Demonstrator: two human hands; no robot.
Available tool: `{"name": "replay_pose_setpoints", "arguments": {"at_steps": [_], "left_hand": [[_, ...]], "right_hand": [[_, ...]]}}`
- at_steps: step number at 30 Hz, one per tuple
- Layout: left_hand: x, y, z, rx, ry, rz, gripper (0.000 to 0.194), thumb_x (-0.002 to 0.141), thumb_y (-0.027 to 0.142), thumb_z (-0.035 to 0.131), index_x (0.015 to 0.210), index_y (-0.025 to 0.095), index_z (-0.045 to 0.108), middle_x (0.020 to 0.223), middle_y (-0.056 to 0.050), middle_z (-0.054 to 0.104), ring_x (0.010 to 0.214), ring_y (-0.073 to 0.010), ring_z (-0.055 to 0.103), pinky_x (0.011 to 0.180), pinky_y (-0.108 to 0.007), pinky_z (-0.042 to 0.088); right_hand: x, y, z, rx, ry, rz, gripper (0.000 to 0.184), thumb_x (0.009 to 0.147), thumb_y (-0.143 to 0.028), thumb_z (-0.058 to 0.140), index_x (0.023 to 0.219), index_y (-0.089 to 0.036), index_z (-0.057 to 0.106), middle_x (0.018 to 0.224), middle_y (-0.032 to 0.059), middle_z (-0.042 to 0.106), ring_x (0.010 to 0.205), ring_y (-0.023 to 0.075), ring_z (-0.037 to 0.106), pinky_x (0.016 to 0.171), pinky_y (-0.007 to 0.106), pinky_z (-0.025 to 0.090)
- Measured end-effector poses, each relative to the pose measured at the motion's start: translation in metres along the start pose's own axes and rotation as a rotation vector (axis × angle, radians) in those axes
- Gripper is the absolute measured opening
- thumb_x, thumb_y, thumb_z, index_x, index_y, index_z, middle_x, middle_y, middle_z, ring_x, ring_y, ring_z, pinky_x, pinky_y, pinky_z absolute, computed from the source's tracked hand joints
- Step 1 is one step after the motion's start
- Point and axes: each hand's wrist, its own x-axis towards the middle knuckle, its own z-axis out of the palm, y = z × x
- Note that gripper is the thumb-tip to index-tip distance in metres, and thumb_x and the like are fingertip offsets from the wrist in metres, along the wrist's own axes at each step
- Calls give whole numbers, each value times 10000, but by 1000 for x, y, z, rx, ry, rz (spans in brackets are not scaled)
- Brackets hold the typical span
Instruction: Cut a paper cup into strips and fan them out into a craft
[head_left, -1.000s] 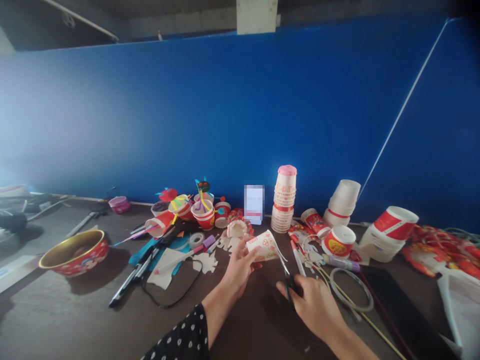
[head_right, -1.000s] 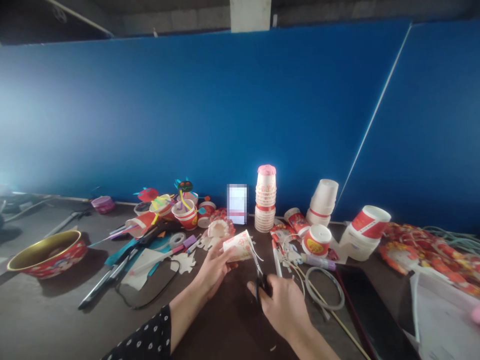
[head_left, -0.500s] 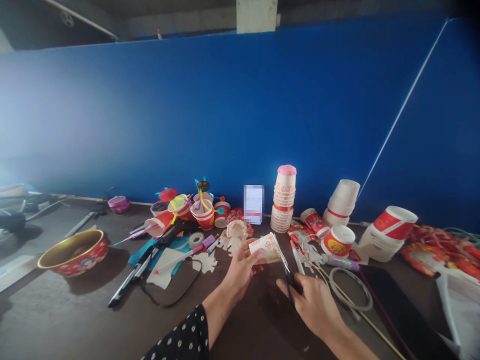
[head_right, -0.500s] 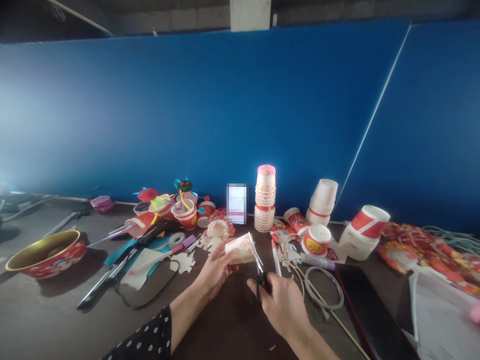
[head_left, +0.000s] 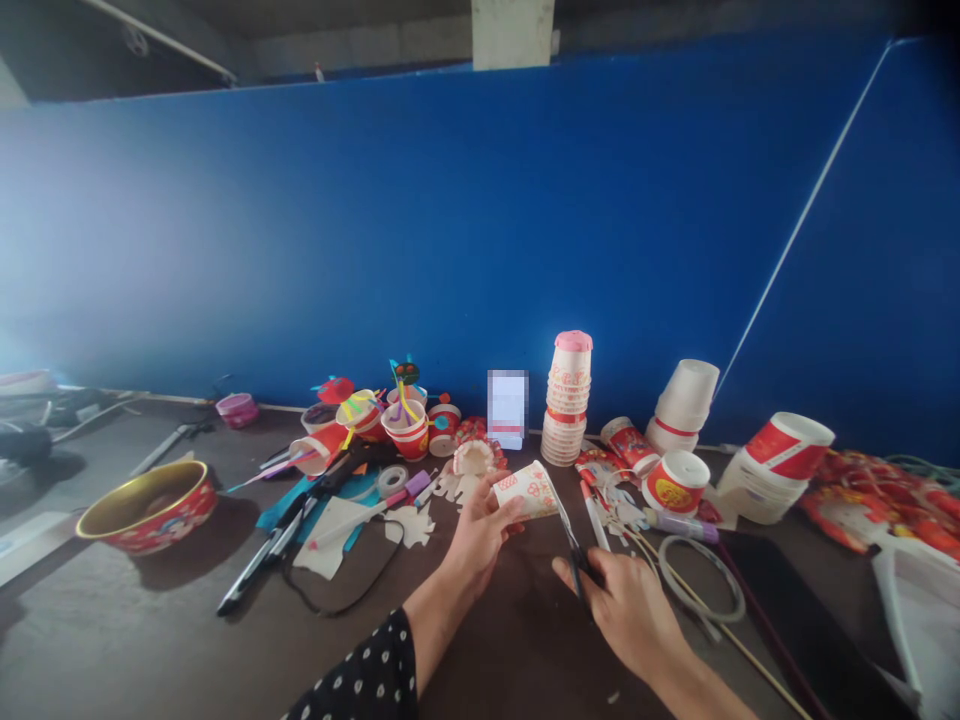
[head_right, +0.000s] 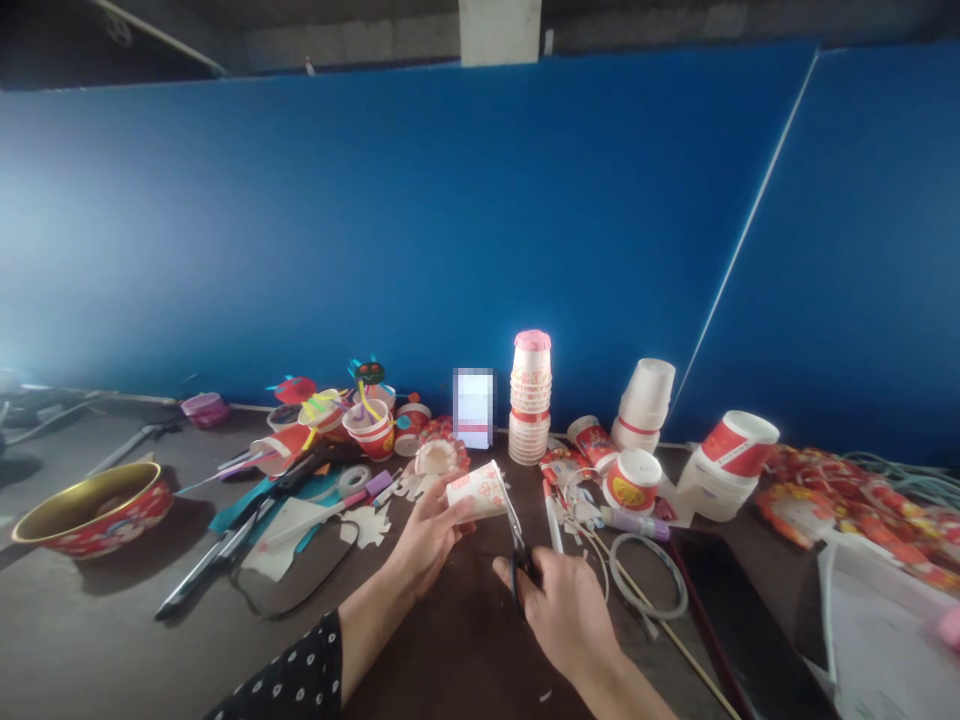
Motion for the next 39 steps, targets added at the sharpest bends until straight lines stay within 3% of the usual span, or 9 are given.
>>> {"name": "replay_pose_setpoints", "arguments": {"at_steps": [9,14,22,27,34,39], "left_hand": [[7,-5,-10,88,-41,49,540,609,291,742,1082,184,505,932,-63,625,704,-145,595,534,-204,419],[5,-2,-9,99,-28,59,536,608,268,740,1085,192,508,873,-41,624,649,-115,569,533,-201,416],[5,2,-4,-32,-35,46,574,537,208,784,1048,180,523,945,-65,631,737,-146,592,587,-216,430],[7,-1,-5,-124,-41,57,462,587,268,764,983,147,560,909,-79,646,788,-171,607,653,-244,439],[5,0,-6,-39,8,13,511,574,280,769,1018,148,554,889,-80,653,736,-170,609,591,-234,429],[2,0,-4,19,-26,-20,480,575,275,764,989,135,565,884,-76,645,715,-152,596,556,-216,415]], "right_hand": [[0,0,-2,-12,-30,5,432,831,-506,410,550,-198,523,502,14,591,481,135,523,461,234,252],[1,0,-1,-25,-27,-3,434,832,-503,414,533,-198,494,494,11,583,475,130,515,466,232,258],[0,2,0,-42,-17,-24,433,840,-494,401,535,-196,479,488,12,574,468,128,508,476,230,266],[0,3,1,-49,-24,-14,430,840,-497,397,549,-197,495,489,14,576,476,134,523,470,230,262],[0,3,2,-73,-22,6,404,823,-495,429,567,-202,538,491,16,586,471,139,530,460,231,261],[-1,5,2,-84,-11,19,396,818,-506,428,586,-207,545,524,20,606,493,148,546,481,230,282]]}}
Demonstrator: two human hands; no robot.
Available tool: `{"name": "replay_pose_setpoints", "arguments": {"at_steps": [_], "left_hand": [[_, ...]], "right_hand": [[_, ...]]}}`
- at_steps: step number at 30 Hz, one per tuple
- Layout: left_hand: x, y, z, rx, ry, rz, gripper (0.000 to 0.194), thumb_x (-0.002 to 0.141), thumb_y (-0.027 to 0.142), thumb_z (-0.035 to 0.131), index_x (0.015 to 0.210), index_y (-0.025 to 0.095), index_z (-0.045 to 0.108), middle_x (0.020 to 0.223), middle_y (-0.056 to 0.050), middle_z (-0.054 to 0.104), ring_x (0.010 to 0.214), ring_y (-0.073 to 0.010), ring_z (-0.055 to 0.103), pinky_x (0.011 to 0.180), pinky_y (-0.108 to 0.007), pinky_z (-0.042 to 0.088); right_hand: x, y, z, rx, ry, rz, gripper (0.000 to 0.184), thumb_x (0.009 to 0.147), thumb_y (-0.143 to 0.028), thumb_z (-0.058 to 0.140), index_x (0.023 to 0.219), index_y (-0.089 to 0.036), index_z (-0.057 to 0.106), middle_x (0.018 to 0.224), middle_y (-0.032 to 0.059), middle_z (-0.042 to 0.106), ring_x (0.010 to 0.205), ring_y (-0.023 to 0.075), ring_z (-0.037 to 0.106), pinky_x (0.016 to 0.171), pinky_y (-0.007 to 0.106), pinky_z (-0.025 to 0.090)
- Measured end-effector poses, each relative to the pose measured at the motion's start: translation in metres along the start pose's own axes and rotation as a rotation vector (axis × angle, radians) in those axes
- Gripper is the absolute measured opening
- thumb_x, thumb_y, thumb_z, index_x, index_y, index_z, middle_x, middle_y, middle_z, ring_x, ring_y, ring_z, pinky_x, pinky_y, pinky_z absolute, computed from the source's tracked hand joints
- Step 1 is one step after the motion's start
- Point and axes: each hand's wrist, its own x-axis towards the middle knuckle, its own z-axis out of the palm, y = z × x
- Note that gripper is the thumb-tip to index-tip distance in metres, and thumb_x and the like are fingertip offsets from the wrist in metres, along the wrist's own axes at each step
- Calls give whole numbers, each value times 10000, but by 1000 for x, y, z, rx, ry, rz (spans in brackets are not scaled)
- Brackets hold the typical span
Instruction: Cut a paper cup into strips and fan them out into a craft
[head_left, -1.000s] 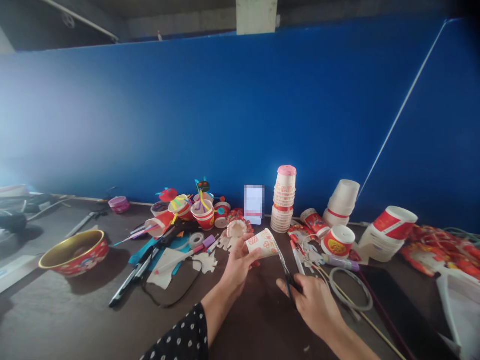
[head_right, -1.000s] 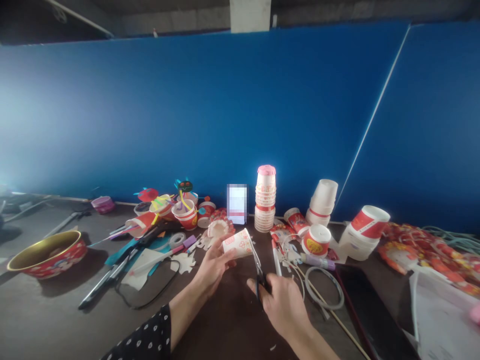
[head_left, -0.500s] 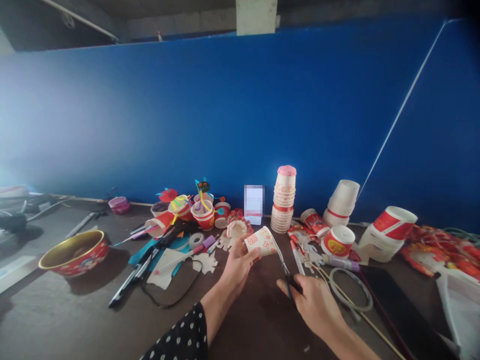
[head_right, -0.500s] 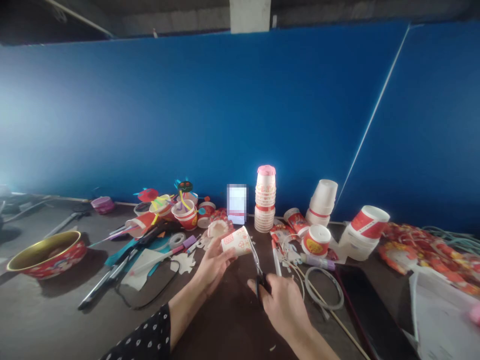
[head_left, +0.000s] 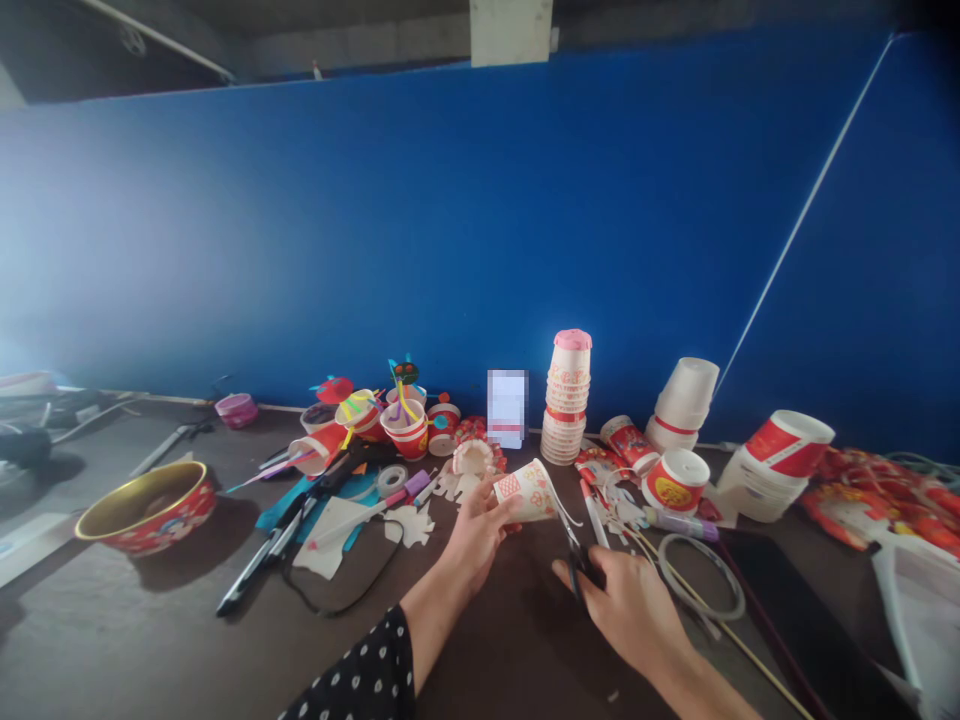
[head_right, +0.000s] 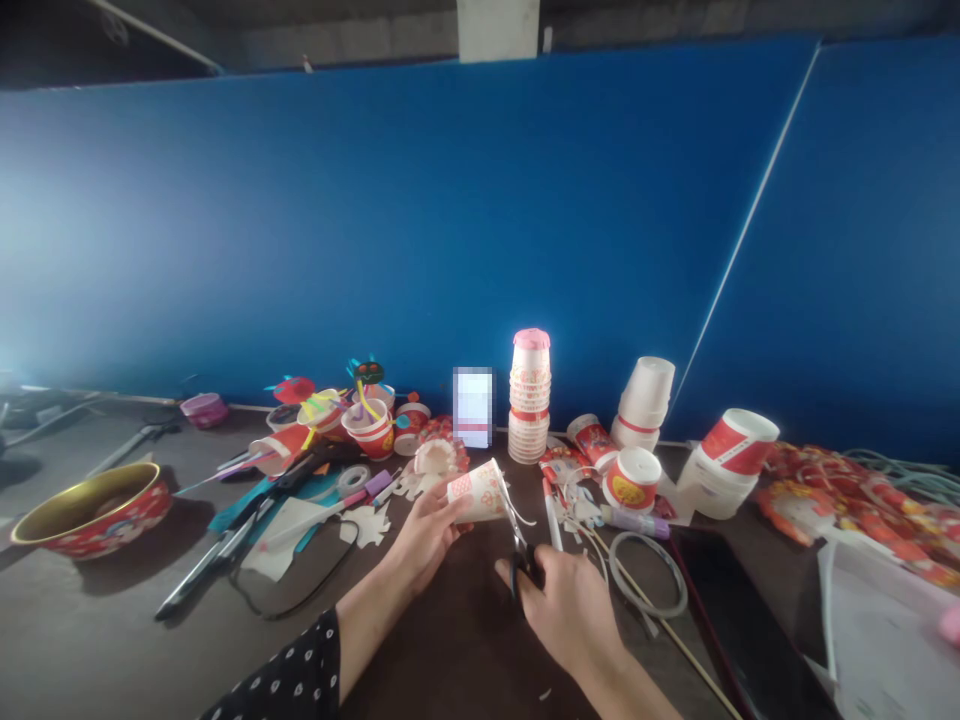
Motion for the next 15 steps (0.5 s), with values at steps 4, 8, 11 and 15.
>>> {"name": "replay_pose_setpoints", "arguments": {"at_steps": [4,8,11,15], "left_hand": [[-3,-3,2,8,-34,-46,485,579,282,759,988,121,553,853,-79,644,696,-149,591,550,-217,414],[-4,-4,4,5,-37,-72,497,577,274,761,993,116,540,855,-89,645,683,-146,590,547,-214,413],[-4,-3,3,2,-28,-65,490,568,269,766,979,123,544,856,-85,644,691,-152,595,551,-217,415],[-2,-2,2,-1,-15,-48,495,551,262,775,977,137,557,845,-72,645,722,-168,606,573,-227,422]], "right_hand": [[1,1,0,1,16,2,403,819,-513,419,583,-207,531,541,27,615,507,154,555,490,229,291],[2,2,0,0,36,-1,406,818,-516,417,577,-206,520,541,32,617,509,157,561,492,230,292],[2,2,0,17,27,-8,415,822,-516,409,578,-202,526,550,35,622,508,154,558,491,231,293],[2,-1,-2,32,-1,2,437,822,-529,401,569,-197,532,539,31,614,505,149,549,474,231,279]]}}
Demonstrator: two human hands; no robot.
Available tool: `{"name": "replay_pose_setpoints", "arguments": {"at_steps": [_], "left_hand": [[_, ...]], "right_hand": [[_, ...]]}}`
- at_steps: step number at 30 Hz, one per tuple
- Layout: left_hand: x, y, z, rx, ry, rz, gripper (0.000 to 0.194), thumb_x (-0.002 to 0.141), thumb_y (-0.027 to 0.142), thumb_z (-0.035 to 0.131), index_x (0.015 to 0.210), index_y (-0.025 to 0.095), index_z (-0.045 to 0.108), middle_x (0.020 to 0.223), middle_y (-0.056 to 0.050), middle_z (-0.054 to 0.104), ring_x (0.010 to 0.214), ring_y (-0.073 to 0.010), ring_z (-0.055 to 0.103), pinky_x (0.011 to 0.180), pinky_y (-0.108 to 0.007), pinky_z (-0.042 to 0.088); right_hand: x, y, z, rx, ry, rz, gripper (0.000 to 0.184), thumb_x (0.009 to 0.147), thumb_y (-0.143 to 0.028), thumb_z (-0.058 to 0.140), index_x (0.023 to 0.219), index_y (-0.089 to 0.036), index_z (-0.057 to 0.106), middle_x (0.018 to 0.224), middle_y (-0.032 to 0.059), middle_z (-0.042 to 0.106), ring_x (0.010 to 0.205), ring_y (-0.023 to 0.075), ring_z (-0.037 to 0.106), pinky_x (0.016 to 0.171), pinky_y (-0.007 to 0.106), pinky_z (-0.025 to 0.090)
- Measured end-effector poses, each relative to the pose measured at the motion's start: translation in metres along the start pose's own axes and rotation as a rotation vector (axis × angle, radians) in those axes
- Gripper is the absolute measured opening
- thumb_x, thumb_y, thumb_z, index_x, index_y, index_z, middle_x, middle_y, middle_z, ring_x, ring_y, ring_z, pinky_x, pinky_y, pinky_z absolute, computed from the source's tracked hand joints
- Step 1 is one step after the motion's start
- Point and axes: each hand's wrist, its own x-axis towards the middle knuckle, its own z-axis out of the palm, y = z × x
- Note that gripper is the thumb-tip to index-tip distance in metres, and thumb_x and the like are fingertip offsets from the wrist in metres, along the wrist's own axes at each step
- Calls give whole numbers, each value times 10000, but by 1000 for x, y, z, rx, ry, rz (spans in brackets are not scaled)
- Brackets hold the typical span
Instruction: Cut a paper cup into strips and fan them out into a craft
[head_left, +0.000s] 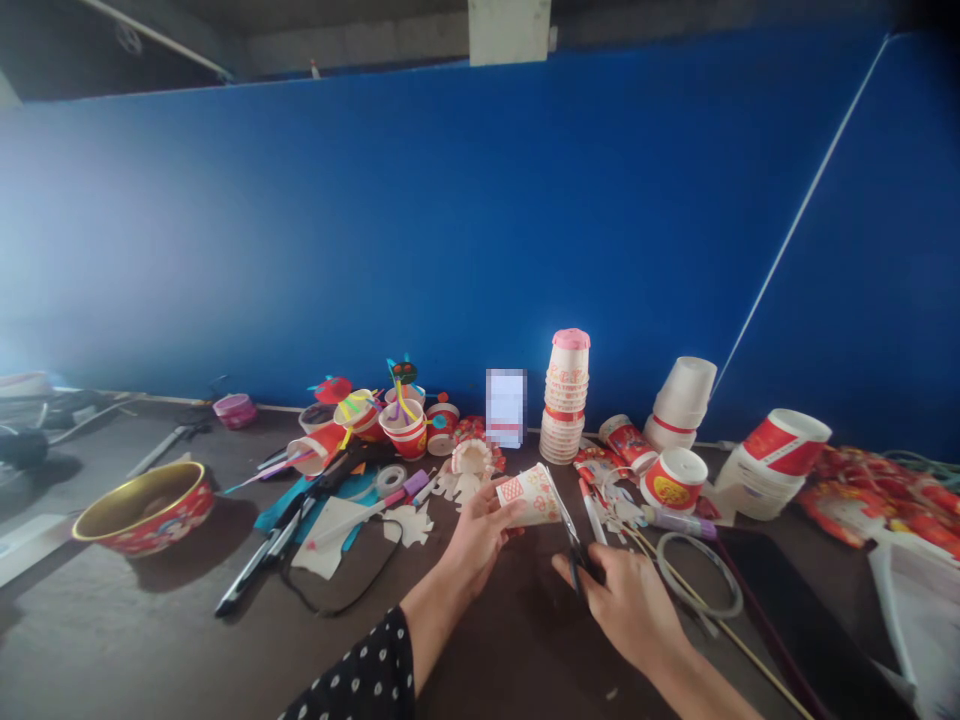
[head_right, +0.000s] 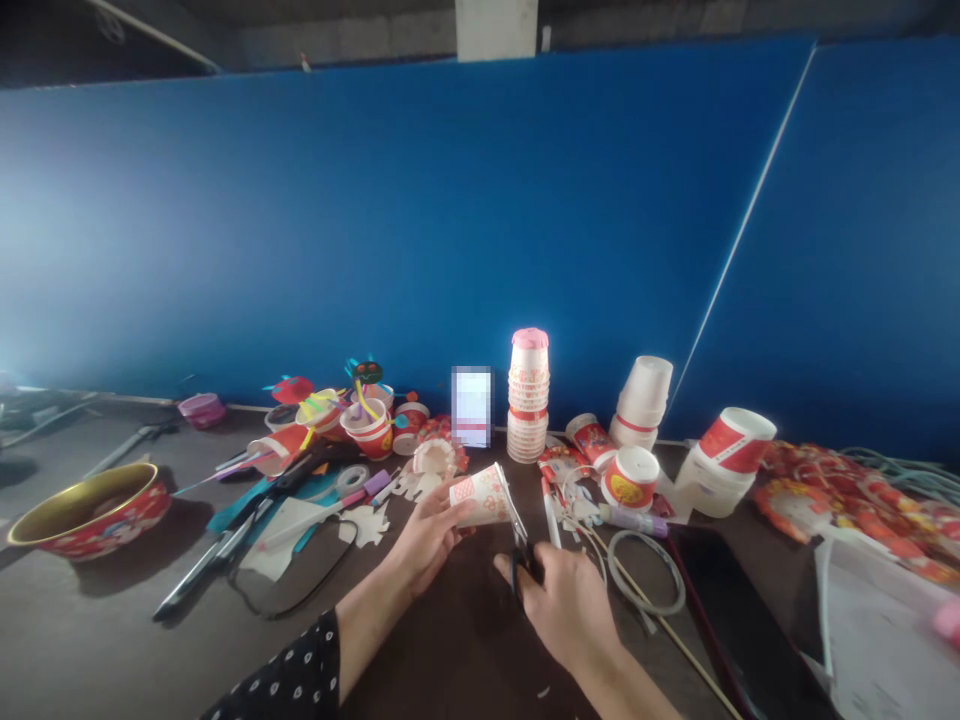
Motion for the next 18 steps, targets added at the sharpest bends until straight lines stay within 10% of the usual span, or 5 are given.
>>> {"name": "replay_pose_setpoints", "arguments": {"at_steps": [18], "left_hand": [[2,2,-1,-58,-16,48,476,538,217,779,962,174,566,833,-49,658,710,-152,602,598,-222,414]], "right_hand": [[-1,-6,-4,36,7,-18,425,834,-493,409,563,-195,547,517,20,602,489,139,538,465,234,273]]}}
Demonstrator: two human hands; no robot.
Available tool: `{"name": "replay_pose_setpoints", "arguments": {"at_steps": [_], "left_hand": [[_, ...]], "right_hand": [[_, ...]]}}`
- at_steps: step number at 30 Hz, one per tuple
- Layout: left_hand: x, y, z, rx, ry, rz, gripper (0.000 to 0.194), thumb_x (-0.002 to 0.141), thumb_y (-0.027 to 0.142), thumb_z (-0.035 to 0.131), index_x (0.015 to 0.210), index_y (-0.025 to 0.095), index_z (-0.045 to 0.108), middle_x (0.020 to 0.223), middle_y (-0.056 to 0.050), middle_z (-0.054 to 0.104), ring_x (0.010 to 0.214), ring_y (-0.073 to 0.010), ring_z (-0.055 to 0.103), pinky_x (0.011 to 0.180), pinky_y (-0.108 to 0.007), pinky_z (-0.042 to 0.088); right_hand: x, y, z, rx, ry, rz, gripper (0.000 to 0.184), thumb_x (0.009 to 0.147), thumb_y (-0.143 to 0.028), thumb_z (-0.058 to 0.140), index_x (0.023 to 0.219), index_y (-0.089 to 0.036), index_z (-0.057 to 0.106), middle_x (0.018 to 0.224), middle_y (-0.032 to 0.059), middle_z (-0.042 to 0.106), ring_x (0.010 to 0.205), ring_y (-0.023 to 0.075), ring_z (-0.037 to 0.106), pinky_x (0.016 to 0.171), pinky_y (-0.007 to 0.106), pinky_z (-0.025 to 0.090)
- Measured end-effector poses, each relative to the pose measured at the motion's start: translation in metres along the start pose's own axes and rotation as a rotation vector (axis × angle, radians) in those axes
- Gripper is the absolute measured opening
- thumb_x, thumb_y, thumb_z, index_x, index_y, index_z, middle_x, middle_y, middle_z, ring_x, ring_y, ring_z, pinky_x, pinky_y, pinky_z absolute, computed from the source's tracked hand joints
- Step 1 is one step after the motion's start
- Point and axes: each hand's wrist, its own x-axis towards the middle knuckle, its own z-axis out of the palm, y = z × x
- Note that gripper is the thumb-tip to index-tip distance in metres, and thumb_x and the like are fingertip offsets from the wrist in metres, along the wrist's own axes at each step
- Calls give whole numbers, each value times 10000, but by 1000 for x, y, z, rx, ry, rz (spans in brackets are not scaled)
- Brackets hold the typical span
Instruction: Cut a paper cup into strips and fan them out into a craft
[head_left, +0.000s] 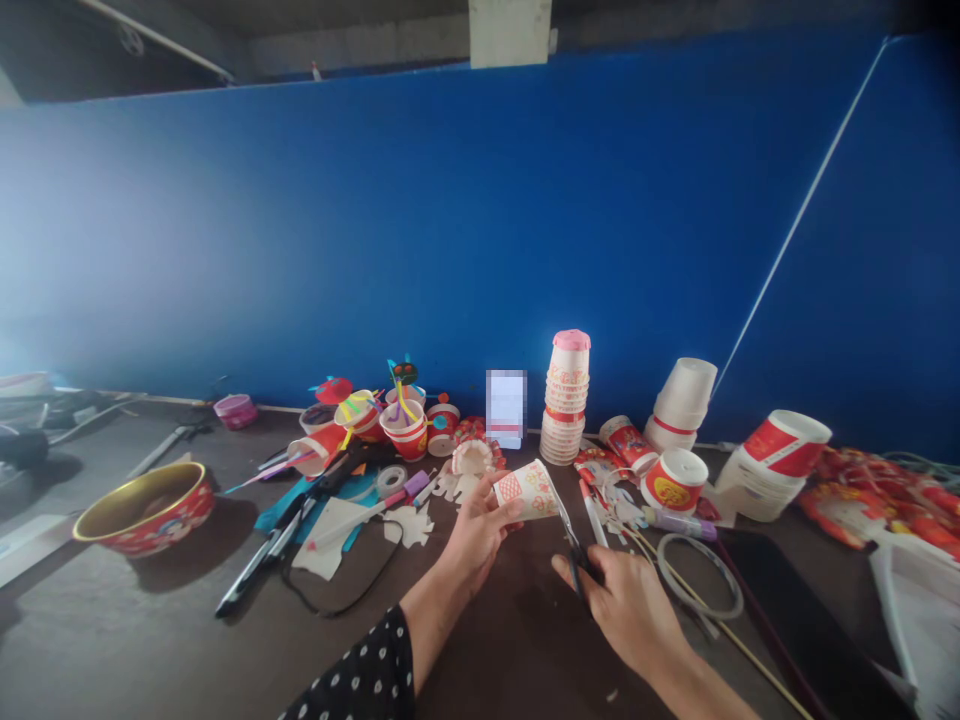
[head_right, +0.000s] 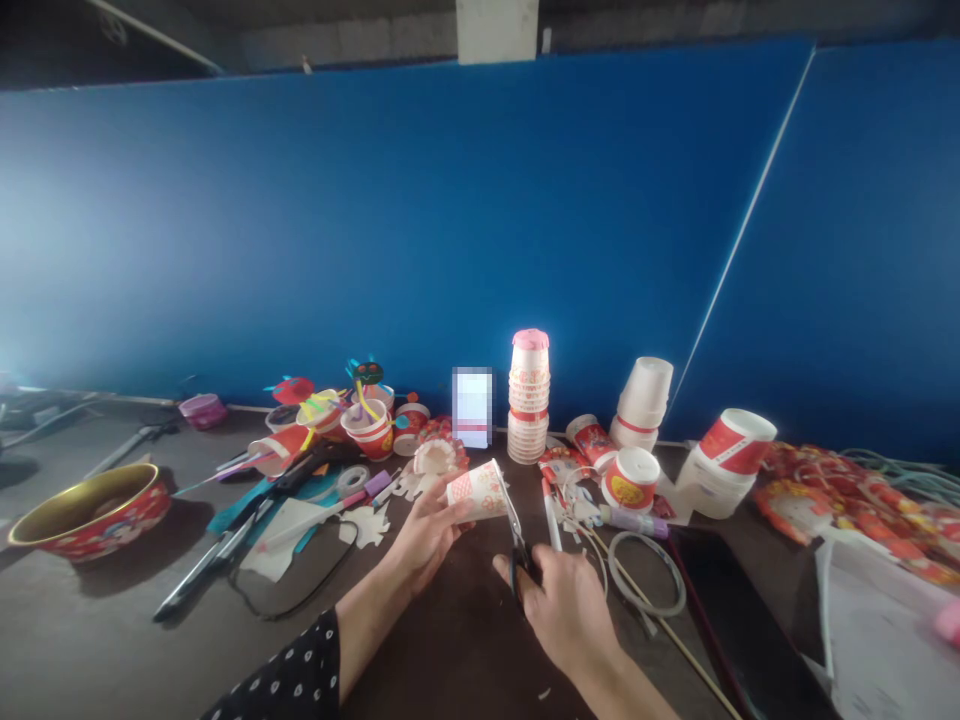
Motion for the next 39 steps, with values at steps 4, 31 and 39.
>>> {"name": "replay_pose_setpoints", "arguments": {"at_steps": [4,31,39], "left_hand": [[1,0,-2,7,3,-12,485,538,208,778,971,180,561,843,-50,655,727,-164,605,605,-230,414],[-7,2,6,114,-73,-68,539,577,259,752,1049,177,504,854,-55,628,634,-151,605,504,-205,362],[-7,2,4,103,-79,-68,554,575,249,758,1054,175,488,849,-56,632,636,-152,608,504,-200,363]], "right_hand": [[0,1,0,0,2,-9,429,838,-492,402,559,-199,547,508,24,601,483,146,544,467,236,279],[1,8,4,-14,3,17,431,820,-521,391,572,-194,524,546,40,608,499,150,524,496,237,300],[1,5,2,13,-9,12,433,824,-515,390,553,-197,501,521,22,586,489,143,519,479,232,293]]}}
